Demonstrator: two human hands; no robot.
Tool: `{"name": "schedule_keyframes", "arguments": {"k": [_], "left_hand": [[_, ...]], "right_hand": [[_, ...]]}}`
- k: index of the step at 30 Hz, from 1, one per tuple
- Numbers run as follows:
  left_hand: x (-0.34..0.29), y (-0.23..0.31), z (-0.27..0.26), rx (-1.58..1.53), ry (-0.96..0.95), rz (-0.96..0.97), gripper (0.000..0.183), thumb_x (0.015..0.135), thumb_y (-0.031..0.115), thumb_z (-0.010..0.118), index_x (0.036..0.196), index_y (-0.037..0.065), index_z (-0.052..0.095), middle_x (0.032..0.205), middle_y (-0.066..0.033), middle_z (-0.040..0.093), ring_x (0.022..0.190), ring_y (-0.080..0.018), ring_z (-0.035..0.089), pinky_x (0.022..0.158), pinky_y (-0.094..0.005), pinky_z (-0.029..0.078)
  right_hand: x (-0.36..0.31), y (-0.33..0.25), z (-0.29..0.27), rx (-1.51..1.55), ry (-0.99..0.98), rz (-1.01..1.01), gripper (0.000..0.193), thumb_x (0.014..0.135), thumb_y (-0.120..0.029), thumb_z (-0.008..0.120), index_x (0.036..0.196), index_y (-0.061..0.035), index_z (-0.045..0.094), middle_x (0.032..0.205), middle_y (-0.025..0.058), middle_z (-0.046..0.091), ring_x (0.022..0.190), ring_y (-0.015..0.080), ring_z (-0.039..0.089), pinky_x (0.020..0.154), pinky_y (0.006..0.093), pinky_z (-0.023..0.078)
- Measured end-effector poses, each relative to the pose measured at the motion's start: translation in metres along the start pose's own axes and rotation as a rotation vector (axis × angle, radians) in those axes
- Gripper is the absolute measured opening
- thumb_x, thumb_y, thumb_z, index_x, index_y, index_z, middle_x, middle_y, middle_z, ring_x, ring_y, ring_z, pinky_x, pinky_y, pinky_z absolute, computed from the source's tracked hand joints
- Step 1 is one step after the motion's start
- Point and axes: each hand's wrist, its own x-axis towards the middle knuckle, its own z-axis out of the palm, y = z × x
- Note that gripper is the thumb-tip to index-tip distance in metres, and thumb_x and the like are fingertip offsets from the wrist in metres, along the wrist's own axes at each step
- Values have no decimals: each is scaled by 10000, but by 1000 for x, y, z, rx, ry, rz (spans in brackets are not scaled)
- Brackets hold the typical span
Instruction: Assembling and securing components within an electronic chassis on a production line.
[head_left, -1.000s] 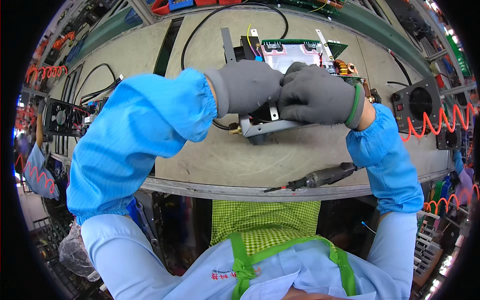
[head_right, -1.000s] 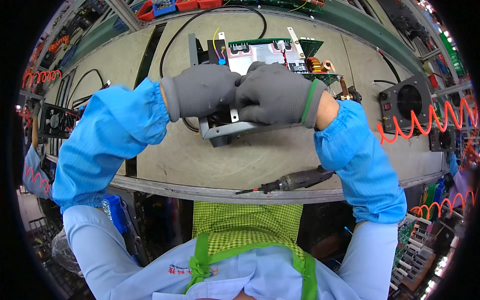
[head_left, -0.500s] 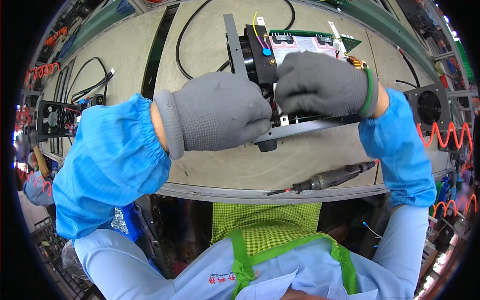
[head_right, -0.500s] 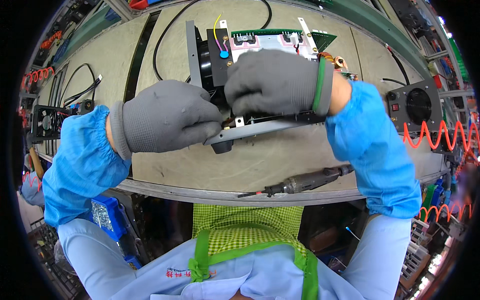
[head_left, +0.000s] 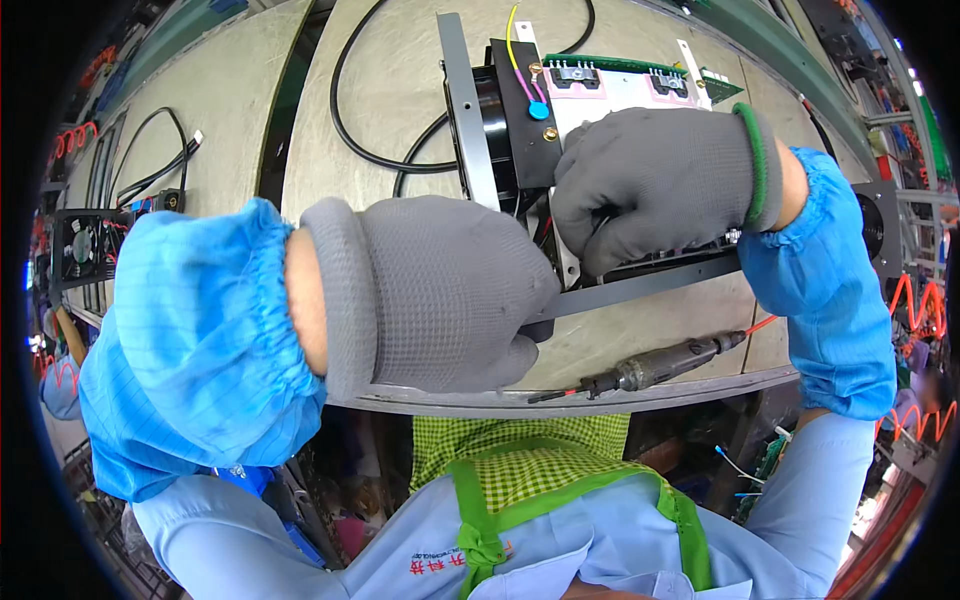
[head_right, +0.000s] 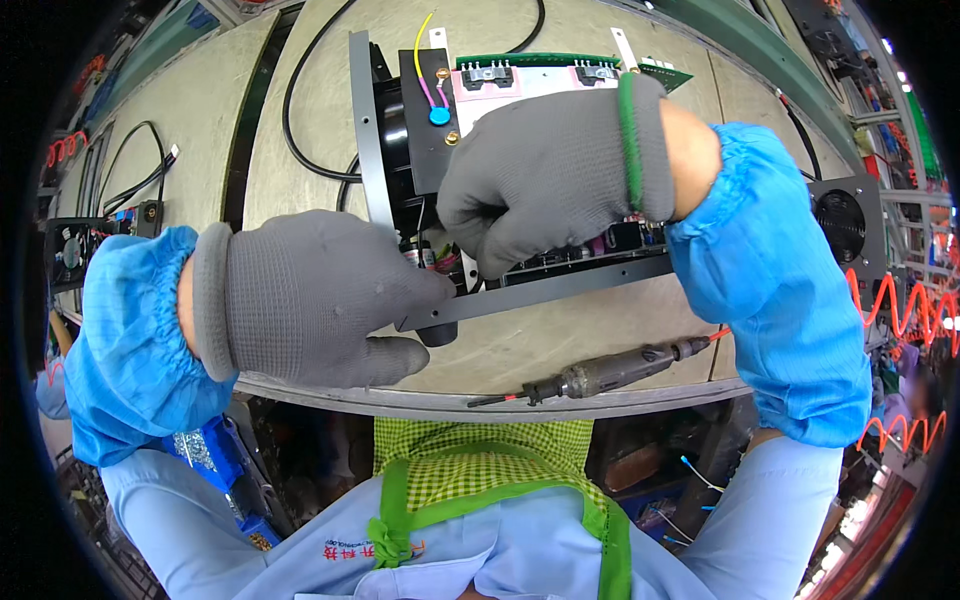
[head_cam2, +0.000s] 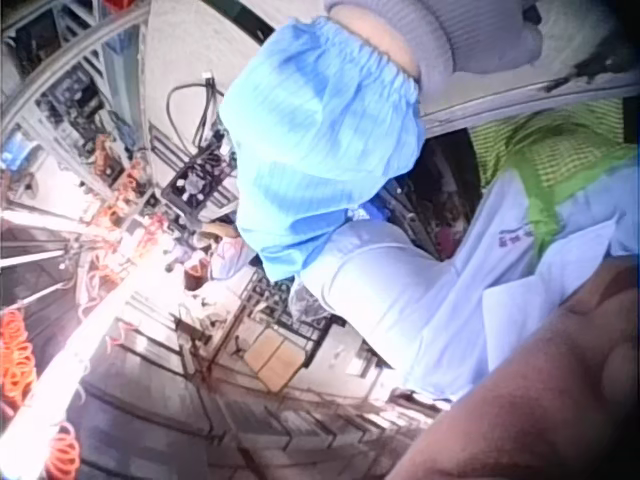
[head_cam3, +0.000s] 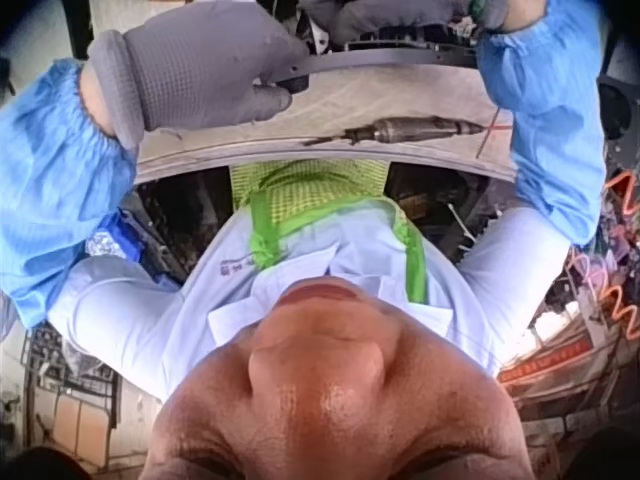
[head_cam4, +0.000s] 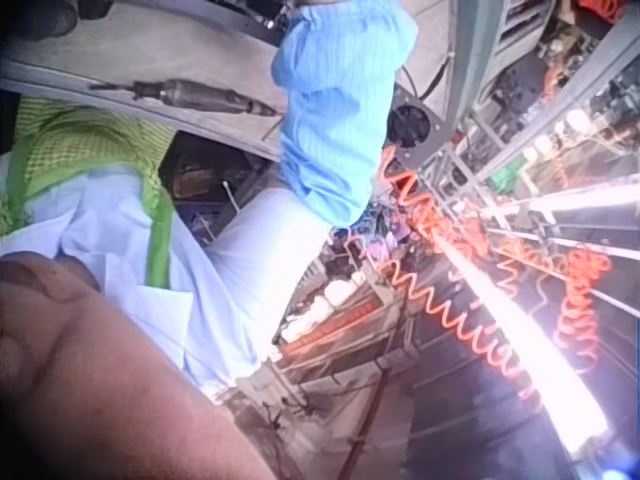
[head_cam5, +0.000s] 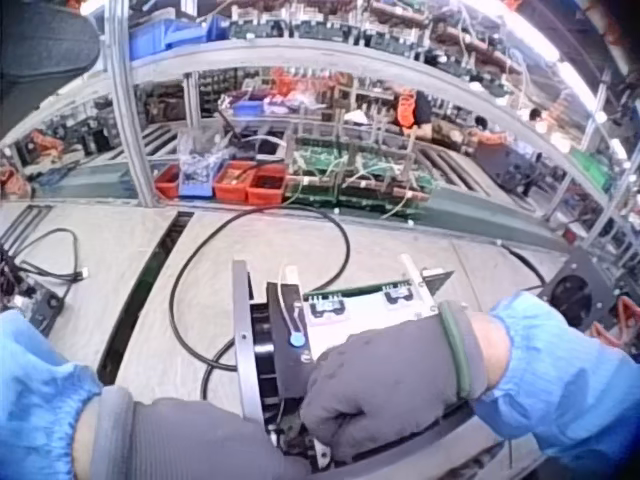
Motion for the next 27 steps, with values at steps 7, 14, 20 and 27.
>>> {"name": "schedule_keyframes", "arguments": {"k": [7, 14, 20, 27], "left_hand": [[13, -6, -12, -17, -225, 3, 395, 860, 346, 600, 1124, 52, 614, 929, -159, 683, 870, -318, 667, 781, -431, 532], [23, -20, -12, -292, -386, 125, 484, 858, 365, 617, 1227, 56, 562, 933, -164, 674, 871, -294, 660, 768, -406, 525], [21, -22, -5, -282, -366, 168, 528, 856, 349, 611, 1244, 0, 535, 990, -202, 660, 926, -320, 652, 814, -429, 517], [12, -26, 16, -393, -137, 230, 576, 845, 358, 595, 1287, -3, 517, 1064, -233, 655, 982, -378, 638, 866, -451, 504]], "right_hand": [[-1, 8, 1, 132, -12, -22, 83, 738, -123, 693, 774, -55, 663, 763, 87, 631, 770, 278, 596, 719, 393, 482], [4, -18, 3, -258, -22, 36, 196, 758, -175, 615, 884, -68, 721, 826, 159, 678, 792, 352, 652, 693, 425, 524], [11, -32, 8, -381, -79, 190, 135, 697, -156, 657, 768, -47, 693, 779, 139, 659, 766, 340, 643, 685, 418, 532], [15, -30, 2, -567, -72, 160, 137, 730, -82, 672, 843, -31, 729, 829, 155, 700, 783, 336, 684, 676, 397, 557]]}}
